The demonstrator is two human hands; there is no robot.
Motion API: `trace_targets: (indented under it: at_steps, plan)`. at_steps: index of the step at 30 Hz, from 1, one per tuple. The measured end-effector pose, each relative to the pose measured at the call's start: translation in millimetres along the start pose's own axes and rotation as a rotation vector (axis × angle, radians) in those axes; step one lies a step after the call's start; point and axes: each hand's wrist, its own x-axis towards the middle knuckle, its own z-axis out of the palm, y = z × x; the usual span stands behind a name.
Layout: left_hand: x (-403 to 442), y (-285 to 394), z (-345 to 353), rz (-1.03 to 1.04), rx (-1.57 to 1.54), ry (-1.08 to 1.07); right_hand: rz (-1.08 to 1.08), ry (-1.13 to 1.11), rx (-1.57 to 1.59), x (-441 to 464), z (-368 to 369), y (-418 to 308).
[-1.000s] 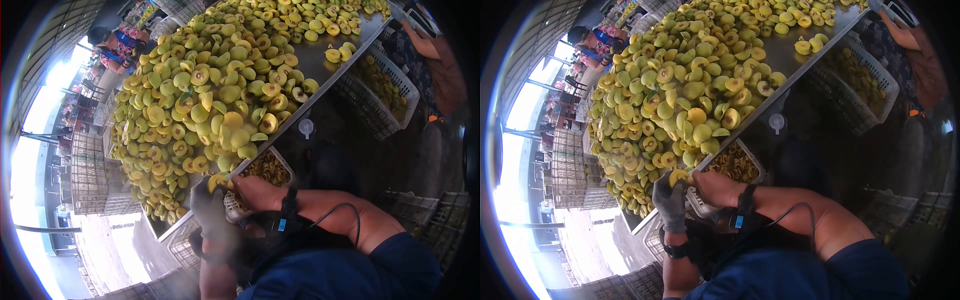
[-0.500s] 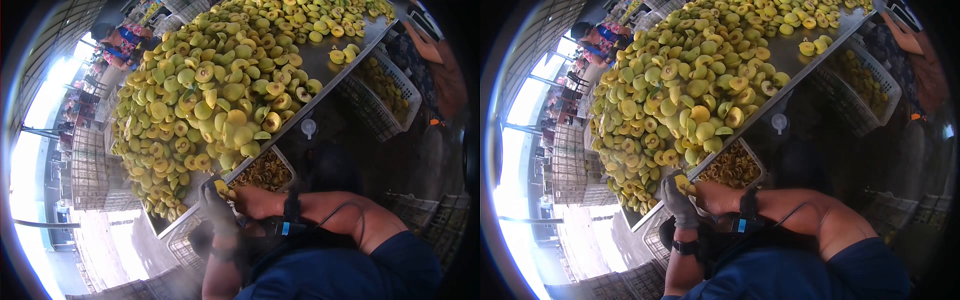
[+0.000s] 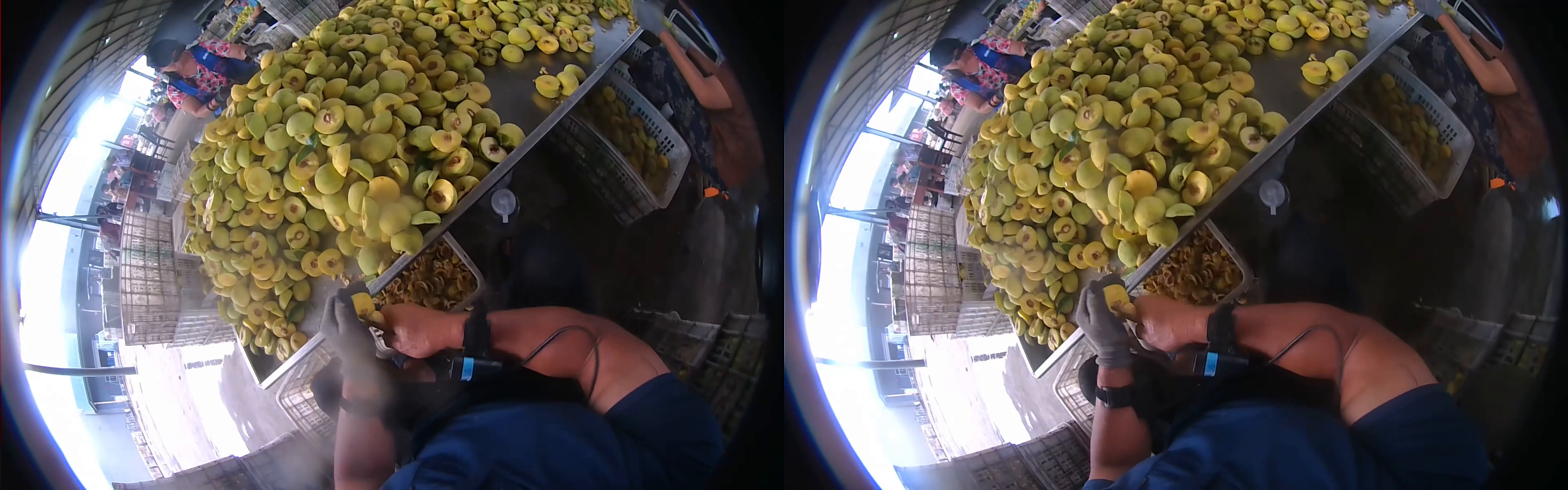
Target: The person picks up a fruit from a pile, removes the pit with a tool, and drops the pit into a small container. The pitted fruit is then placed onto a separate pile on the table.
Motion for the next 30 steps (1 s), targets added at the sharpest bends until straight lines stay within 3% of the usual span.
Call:
trace_targets:
  at_steps: [3, 5, 9, 10, 12, 14, 18, 21, 23, 26, 28, 30]
  plan:
    - [-6, -12, 8, 0.108, 0.065, 0.108, 0.122, 0.039, -0.066, -12, 1, -19]
    - [-11, 7, 16, -0.008, 0.024, 0.173, 0.092, -0.004, -0.169, -16, -9, -38]
    - [-9, 5, 14, -0.153, -0.247, 0.207, -0.076, -0.266, 0.049, -9, -13, 6]
    - [-8, 2, 11, 0.033, -0.042, 0.170, -0.113, -0.279, 0.060, -11, -14, 3]
    - [-5, 3, 6, 0.405, 0.369, 0.096, 0.030, -0.338, 0.299, -15, -13, -6]
    - [-10, 14, 5, 0.145, 0.102, 0.040, 0.400, -0.409, 0.755, -17, -11, -18]
    - [-7, 10, -7, -0.170, -0.298, -0.199, 0.339, -0.492, 0.627, -23, -13, -28]
    - [2, -2, -12, 0.550, 0.318, -0.086, 0.322, -0.470, 0.553, -20, -10, -22]
    - [2, -12, -26, 0.403, 0.292, 0.170, 0.337, -0.437, 0.505, -24, -8, -24]
    - [4, -29, -97, -0.036, -0.047, 0.401, 0.400, -0.411, 0.692, -34, -1, -17]
    - [-9, -15, -144, -0.149, -0.012, 0.549, 0.462, -0.310, 0.554, -36, 0, -3]
    - [-21, -18, -206, -0.292, 0.361, 0.494, 0.523, -0.192, 0.425, -35, 0, 4]
